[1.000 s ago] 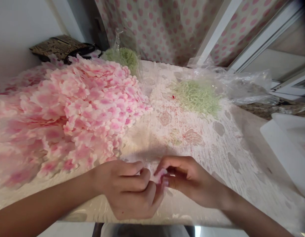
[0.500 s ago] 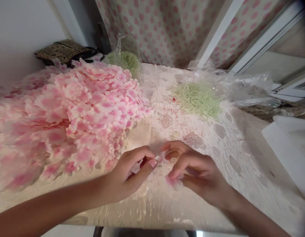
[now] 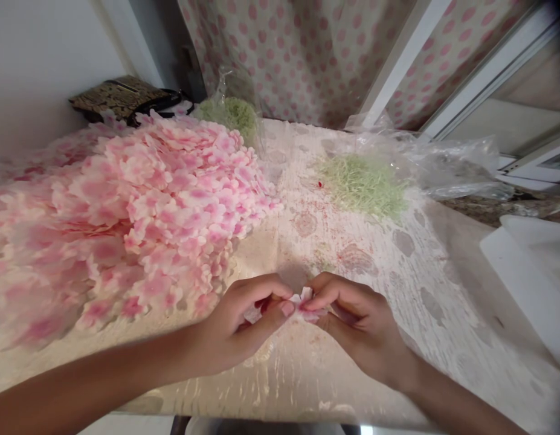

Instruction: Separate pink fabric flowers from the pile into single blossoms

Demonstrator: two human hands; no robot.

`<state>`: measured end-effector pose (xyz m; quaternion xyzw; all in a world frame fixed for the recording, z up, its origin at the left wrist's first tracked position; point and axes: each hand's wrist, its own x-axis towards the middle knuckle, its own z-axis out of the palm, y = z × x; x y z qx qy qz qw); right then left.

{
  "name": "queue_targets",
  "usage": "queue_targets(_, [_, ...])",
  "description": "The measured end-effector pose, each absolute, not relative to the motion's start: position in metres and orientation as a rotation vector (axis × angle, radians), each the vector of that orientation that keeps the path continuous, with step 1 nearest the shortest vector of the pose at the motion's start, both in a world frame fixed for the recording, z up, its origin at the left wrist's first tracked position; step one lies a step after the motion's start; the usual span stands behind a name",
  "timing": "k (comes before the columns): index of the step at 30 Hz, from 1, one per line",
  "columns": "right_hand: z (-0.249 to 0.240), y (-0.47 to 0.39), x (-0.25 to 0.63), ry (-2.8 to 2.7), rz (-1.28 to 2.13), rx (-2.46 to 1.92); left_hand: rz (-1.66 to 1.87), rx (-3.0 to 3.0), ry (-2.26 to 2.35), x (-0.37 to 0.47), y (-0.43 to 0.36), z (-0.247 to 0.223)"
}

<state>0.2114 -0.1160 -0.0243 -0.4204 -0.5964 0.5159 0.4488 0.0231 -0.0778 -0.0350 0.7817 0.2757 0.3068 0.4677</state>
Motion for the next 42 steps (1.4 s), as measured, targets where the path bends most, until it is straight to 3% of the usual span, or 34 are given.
queue_targets(6, [-0.021,-0.118,0.214,-1.533,1.22,-1.227,0.859,2.194,0.517,0.023,-0.075,-0.031])
queue_targets(10, [-0.003,-0.109,0.242,-1.435,0.828,-1.239,0.817,2.153,0.886,0.022,-0.068,-0.031])
queue_targets(13, [0.009,-0.102,0.263,-1.279,0.709,-1.126,0.652,2.437,0.88,0.024,-0.065,-0.033])
queue_targets(18, [0.012,-0.095,0.264,-1.39,0.775,-1.129,0.412,2.725,0.871,0.028,-0.065,-0.041])
queue_targets(23, [0.002,-0.095,0.246,-1.586,0.955,-1.216,0.548,2.259,0.812,0.029,-0.063,-0.036])
queue_targets(26, [-0.007,-0.098,0.24,-1.682,1.132,-1.055,0.579,2.029,0.802,0.029,-0.065,-0.027])
queue_targets(33, [-0.019,-0.107,0.231,-1.62,1.419,-0.794,0.646,1.867,0.691,0.028,-0.073,-0.018])
queue_targets(42, [-0.026,-0.11,0.224,-1.536,1.451,-0.749,0.707,1.956,0.576,0.027,-0.075,-0.017])
